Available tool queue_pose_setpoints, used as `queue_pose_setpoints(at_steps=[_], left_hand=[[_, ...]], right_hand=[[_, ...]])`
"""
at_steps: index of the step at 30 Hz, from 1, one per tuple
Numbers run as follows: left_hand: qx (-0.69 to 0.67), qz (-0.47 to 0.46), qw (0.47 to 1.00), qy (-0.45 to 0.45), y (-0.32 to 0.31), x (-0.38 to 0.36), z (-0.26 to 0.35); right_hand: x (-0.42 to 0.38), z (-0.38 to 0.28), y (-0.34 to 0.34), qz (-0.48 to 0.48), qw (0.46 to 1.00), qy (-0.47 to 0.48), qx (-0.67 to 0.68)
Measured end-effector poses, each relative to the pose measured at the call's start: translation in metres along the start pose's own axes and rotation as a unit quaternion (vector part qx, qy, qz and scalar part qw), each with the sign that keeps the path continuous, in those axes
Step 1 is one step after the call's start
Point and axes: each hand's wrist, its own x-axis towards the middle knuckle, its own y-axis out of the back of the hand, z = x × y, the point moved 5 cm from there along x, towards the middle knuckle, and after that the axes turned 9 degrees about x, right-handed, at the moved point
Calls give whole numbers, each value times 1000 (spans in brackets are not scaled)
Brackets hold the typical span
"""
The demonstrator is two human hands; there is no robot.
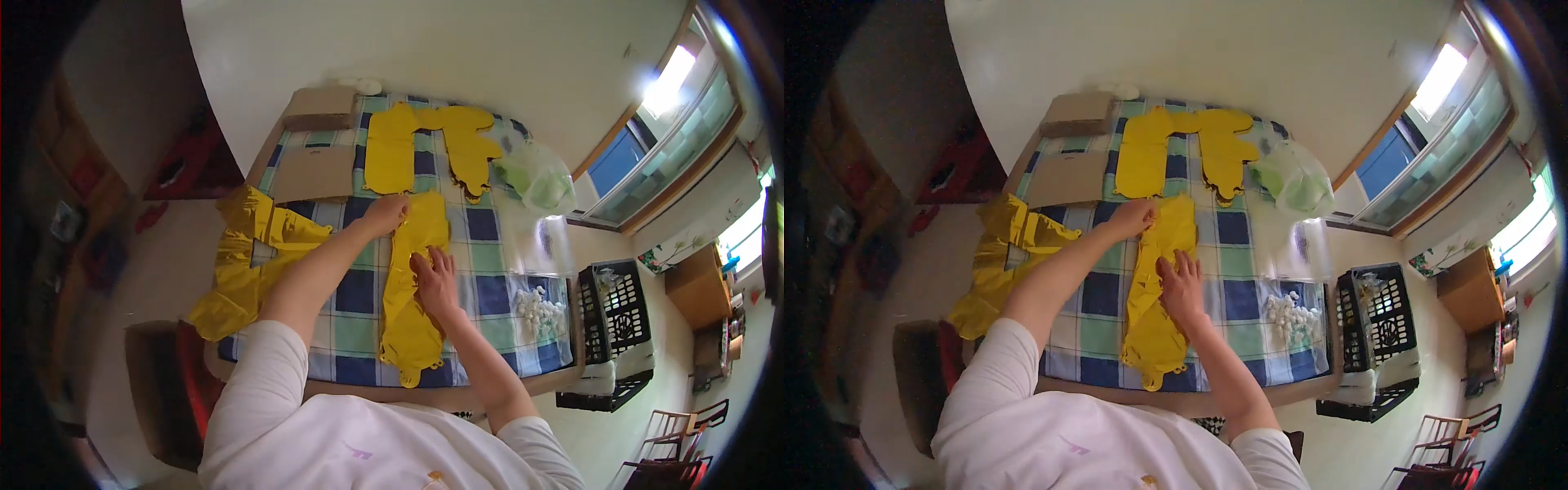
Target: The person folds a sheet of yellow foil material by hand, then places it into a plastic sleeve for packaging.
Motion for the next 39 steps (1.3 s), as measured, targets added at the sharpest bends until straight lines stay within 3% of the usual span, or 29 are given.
queue_pose_setpoints(at_steps=[2,8,11,17,20,23,26,32,39], left_hand=[[21,95,994,46,18,-19,17],[172,86,980,-55,-4,-76,48],[185,68,980,-39,-9,-81,46],[255,-40,965,41,-10,-81,46],[243,-64,968,-8,-1,-98,74],[213,-158,964,19,6,-115,96],[199,-83,976,2,-11,-124,89],[204,-103,973,19,-12,-123,88],[218,-61,974,20,-18,-129,80]], right_hand=[[1,1,0,13,1000,4,6],[-1,4,-3,24,1000,12,13],[-1,8,-8,-10,1000,2,8],[-2,5,-4,-12,1000,1,12],[-2,10,-9,-25,1000,8,4],[0,3,-4,-37,999,-9,2],[-3,11,-11,9,1000,5,-21],[-1,13,-13,16,998,-39,-49],[-2,17,-19,0,998,-58,-31]])
